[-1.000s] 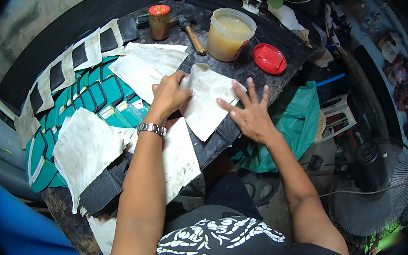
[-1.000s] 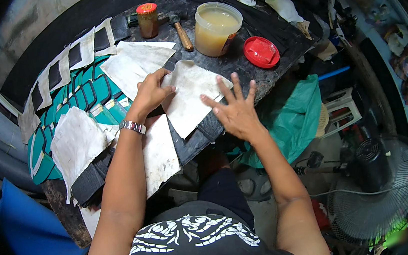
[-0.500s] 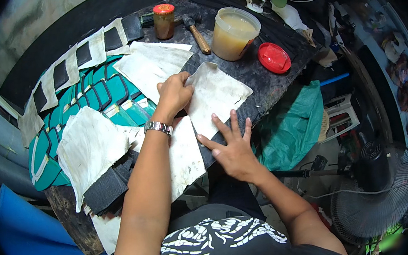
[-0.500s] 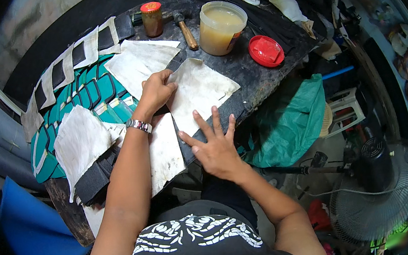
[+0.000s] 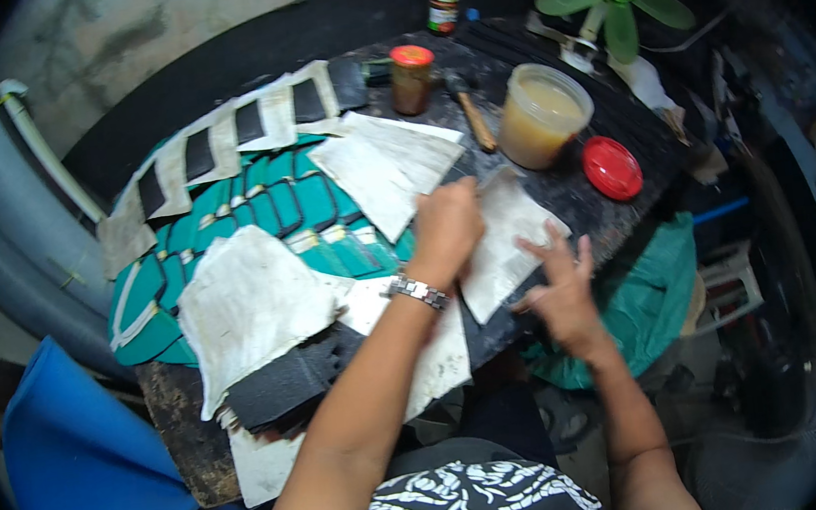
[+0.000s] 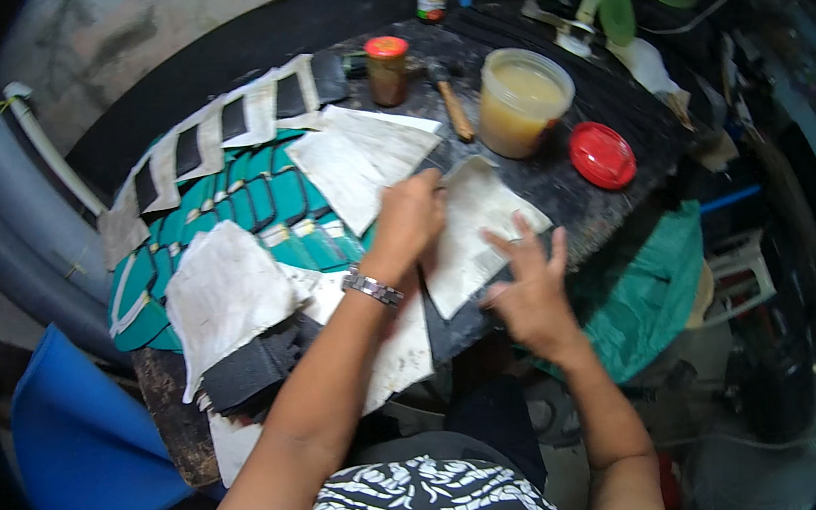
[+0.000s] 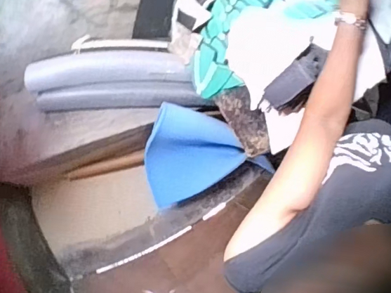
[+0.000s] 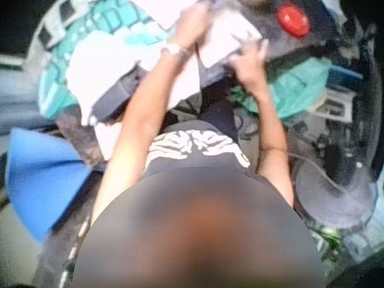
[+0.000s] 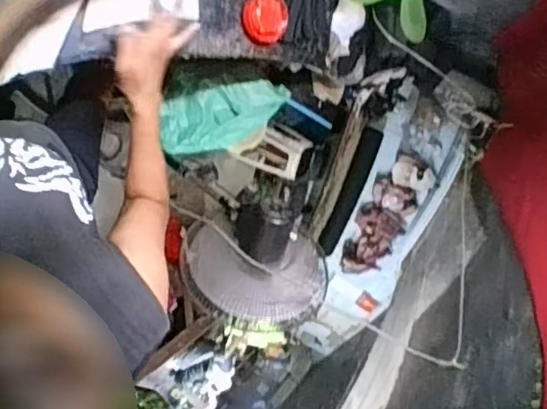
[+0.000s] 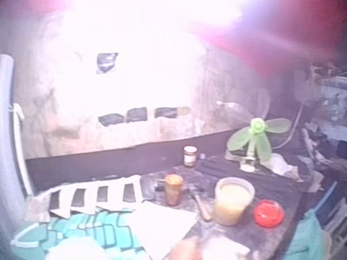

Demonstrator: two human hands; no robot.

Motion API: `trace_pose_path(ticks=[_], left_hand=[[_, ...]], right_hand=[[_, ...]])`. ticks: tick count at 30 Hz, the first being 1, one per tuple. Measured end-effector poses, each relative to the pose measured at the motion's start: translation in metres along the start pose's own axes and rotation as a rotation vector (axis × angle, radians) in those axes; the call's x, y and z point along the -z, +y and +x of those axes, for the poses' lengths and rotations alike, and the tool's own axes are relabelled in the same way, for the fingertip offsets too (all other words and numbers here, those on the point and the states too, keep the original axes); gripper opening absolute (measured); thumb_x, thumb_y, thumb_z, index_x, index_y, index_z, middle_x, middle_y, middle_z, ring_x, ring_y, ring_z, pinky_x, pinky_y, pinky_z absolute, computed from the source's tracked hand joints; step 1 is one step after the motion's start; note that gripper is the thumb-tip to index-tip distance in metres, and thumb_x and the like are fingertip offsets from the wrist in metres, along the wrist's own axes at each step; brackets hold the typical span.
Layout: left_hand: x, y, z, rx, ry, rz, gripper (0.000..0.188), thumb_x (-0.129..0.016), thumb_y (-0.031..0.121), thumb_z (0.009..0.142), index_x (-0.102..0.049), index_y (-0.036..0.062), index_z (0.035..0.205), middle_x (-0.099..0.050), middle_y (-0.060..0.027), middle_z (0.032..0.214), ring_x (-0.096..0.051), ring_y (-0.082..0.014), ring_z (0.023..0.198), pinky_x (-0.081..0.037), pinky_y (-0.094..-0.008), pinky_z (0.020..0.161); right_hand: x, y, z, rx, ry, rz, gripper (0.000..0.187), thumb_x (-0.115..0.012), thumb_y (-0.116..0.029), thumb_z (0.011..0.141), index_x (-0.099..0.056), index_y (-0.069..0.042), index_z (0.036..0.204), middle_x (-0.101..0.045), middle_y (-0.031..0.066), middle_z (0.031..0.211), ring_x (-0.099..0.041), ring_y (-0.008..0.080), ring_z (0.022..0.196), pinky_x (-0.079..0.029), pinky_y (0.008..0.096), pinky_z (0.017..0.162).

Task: The person repeatedly applies a liquid from a plastic container onto white fabric pieces using a brush. They then place a black rectangular piece onto the treated fabric and press it down. This process is repeated for multiple fabric pieces on a cluttered workbench.

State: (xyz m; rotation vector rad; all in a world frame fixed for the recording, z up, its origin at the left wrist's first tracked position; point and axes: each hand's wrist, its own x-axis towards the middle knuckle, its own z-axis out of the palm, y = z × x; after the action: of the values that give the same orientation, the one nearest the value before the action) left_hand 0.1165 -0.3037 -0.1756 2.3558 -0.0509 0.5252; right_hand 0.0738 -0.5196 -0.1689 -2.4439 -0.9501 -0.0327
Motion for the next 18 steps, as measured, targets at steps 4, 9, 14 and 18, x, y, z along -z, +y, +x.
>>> trace_pose_path(ticks=[4, 9, 14, 18], left_hand=[[0.038, 0.041, 0.008, -0.05, 0.13, -0.302, 0.006, -0.052, 0.0, 0.083, -0.056, -0.0034, 0.087, -0.06, -0.0314, 0.082, -0.06, -0.0483, 0.084, -0.048, -0.0521, 0.074], [0.141, 0.045, 0.034, -0.129, 0.336, -0.242, 0.02, -0.053, 0.002, 0.086, -0.064, -0.0017, 0.102, -0.068, -0.0176, 0.08, -0.068, -0.0258, 0.074, -0.052, -0.0382, 0.072], [0.229, -0.024, 0.028, 0.183, 0.457, -0.642, 0.029, -0.052, 0.008, 0.095, -0.057, -0.0083, 0.119, -0.066, -0.0107, 0.103, -0.065, -0.0157, 0.084, -0.053, -0.0299, 0.075], [0.239, -0.093, 0.0, 0.358, 0.523, -0.476, 0.04, -0.056, 0.011, 0.093, -0.052, -0.0095, 0.126, -0.066, -0.0169, 0.106, -0.065, -0.0237, 0.098, -0.05, -0.0332, 0.088]], right_hand=[[0.056, 0.056, 0.079, -0.024, 0.499, 0.429, 0.045, -0.035, -0.034, 0.1, -0.065, -0.001, 0.107, -0.053, 0.0142, 0.135, -0.041, 0.0312, 0.131, -0.027, 0.0405, 0.11], [0.096, 0.141, 0.208, -0.505, 0.385, -0.058, 0.083, -0.031, -0.067, 0.095, -0.04, 0.002, 0.14, -0.064, 0.0117, 0.125, -0.035, 0.0274, 0.137, -0.019, 0.0425, 0.113], [0.119, 0.161, 0.25, -0.504, -0.149, -0.076, 0.09, -0.025, -0.074, 0.091, -0.053, 0.004, 0.127, -0.066, 0.0179, 0.116, -0.044, 0.0314, 0.131, -0.022, 0.0469, 0.112], [0.138, 0.134, 0.214, -0.049, 0.387, 0.255, 0.069, -0.034, -0.06, 0.098, -0.063, 0.002, 0.089, -0.065, 0.015, 0.079, -0.059, 0.0242, 0.088, -0.038, 0.0375, 0.097]])
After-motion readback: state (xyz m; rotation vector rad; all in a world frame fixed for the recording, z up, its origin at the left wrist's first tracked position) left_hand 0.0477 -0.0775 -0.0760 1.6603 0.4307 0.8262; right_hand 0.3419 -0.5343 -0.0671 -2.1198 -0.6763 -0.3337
